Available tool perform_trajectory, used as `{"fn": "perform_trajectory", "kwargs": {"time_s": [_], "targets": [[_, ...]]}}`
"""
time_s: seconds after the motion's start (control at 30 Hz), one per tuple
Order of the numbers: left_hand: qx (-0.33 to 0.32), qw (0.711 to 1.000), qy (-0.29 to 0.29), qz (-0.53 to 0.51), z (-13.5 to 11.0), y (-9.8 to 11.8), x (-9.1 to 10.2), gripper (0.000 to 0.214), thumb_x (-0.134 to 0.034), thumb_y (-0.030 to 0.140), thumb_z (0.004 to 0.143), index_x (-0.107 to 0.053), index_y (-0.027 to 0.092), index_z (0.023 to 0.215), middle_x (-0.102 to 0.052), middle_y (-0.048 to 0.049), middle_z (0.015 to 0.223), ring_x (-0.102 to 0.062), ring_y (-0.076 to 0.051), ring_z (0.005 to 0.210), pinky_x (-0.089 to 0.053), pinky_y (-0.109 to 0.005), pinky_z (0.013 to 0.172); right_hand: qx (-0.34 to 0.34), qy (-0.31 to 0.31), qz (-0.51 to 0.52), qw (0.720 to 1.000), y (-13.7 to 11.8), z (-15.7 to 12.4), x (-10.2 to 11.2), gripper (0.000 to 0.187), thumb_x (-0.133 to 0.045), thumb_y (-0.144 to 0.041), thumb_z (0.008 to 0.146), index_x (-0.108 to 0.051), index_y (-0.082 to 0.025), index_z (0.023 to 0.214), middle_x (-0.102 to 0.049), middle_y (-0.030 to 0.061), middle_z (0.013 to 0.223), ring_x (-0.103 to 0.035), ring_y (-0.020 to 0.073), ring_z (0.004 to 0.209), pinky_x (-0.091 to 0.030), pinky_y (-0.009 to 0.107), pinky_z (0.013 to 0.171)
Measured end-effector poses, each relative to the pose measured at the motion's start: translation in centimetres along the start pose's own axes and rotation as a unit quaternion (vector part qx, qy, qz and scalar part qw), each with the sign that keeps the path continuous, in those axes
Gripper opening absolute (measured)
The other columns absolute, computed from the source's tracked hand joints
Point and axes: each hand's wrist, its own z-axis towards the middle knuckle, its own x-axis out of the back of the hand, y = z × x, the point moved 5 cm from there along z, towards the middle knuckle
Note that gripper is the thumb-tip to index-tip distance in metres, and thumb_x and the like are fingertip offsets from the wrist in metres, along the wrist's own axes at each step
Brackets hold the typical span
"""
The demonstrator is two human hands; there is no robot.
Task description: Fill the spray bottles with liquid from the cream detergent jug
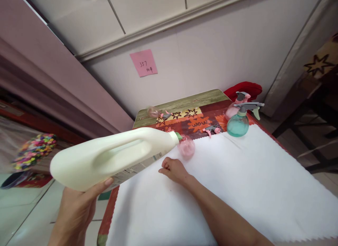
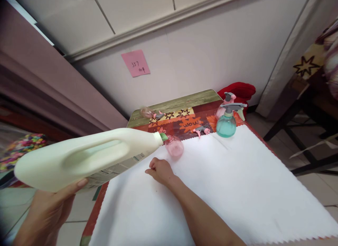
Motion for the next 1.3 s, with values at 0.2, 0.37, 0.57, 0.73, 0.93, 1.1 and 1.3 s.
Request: {"fn": "perform_trajectory", "kwargs": {"time_s": [0.2,0.37,0.57,0.73,0.93,1.1,1.3], "targets": [[0.000,1.000,-0.004,0.004,-0.08,0.19,-0.15,0.079,-0.092,0.022,0.049,-0.068,0.022,0.124,-0.076,-0.0060,0.114,-0.066,-0.029,0.117,-0.051,-0.038,0.104,-0.001,0.000,-0.001,1.000,0.34,0.16,-0.16,0.018,-0.076,-0.028,0.079,-0.058,-0.024,0.080,-0.067,-0.0031,0.070,-0.062,0.0155,0.066,-0.042,0.026,0.065],[0.005,1.000,-0.002,0.001,-0.13,0.27,-0.20,0.079,-0.093,0.022,0.048,-0.068,0.021,0.123,-0.076,-0.0067,0.114,-0.066,-0.029,0.117,-0.053,-0.035,0.101,-0.003,0.000,-0.001,1.000,0.35,0.16,-0.15,0.019,-0.076,-0.028,0.079,-0.058,-0.024,0.079,-0.068,-0.0028,0.071,-0.063,0.0158,0.067,-0.043,0.026,0.065],[-0.001,1.000,-0.008,-0.007,-0.10,0.40,-0.40,0.075,-0.092,0.020,0.050,-0.068,0.020,0.121,-0.075,-0.0063,0.118,-0.067,-0.026,0.114,-0.053,-0.033,0.102,-0.002,0.004,-0.002,1.000,0.32,0.12,-0.12,0.019,-0.077,-0.027,0.079,-0.058,-0.024,0.079,-0.068,-0.0031,0.071,-0.063,0.0155,0.068,-0.043,0.026,0.066],[0.002,1.000,0.003,0.002,-0.13,0.46,-0.29,0.073,-0.092,0.021,0.047,-0.071,0.020,0.116,-0.077,-0.0057,0.110,-0.068,-0.029,0.112,-0.052,-0.038,0.104,-0.001,0.004,-0.006,1.000,0.40,0.22,-0.15,0.018,-0.076,-0.027,0.079,-0.059,-0.024,0.081,-0.069,-0.0030,0.071,-0.063,0.0157,0.067,-0.043,0.026,0.066],[0.000,1.000,0.001,0.006,0.01,0.32,-0.07,0.077,-0.093,0.021,0.047,-0.069,0.021,0.121,-0.077,-0.0055,0.111,-0.069,-0.027,0.110,-0.055,-0.035,0.100,0.004,0.004,-0.003,1.000,0.22,0.12,-0.07,0.018,-0.074,-0.027,0.079,-0.057,-0.024,0.079,-0.066,-0.0035,0.069,-0.061,0.0152,0.065,-0.042,0.026,0.064],[-0.001,1.000,0.003,0.001,0.08,0.07,0.14,0.081,-0.093,0.021,0.048,-0.068,0.024,0.124,-0.078,-0.0035,0.109,-0.069,-0.027,0.111,-0.052,-0.034,0.103,0.005,0.001,0.003,1.000,0.16,0.01,-0.08,0.019,-0.074,-0.027,0.080,-0.055,-0.024,0.077,-0.064,-0.0043,0.066,-0.058,0.0143,0.062,-0.040,0.025,0.062],[-0.005,1.000,-0.002,-0.003,0.05,0.05,0.15,0.083,-0.093,0.020,0.049,-0.066,0.023,0.128,-0.076,-0.0046,0.116,-0.066,-0.028,0.117,-0.050,-0.037,0.106,0.005,0.000,0.007,1.000,0.26,0.04,-0.10,0.019,-0.074,-0.027,0.080,-0.055,-0.024,0.079,-0.064,-0.0039,0.068,-0.058,0.0140,0.063,-0.041,0.025,0.063]]}}
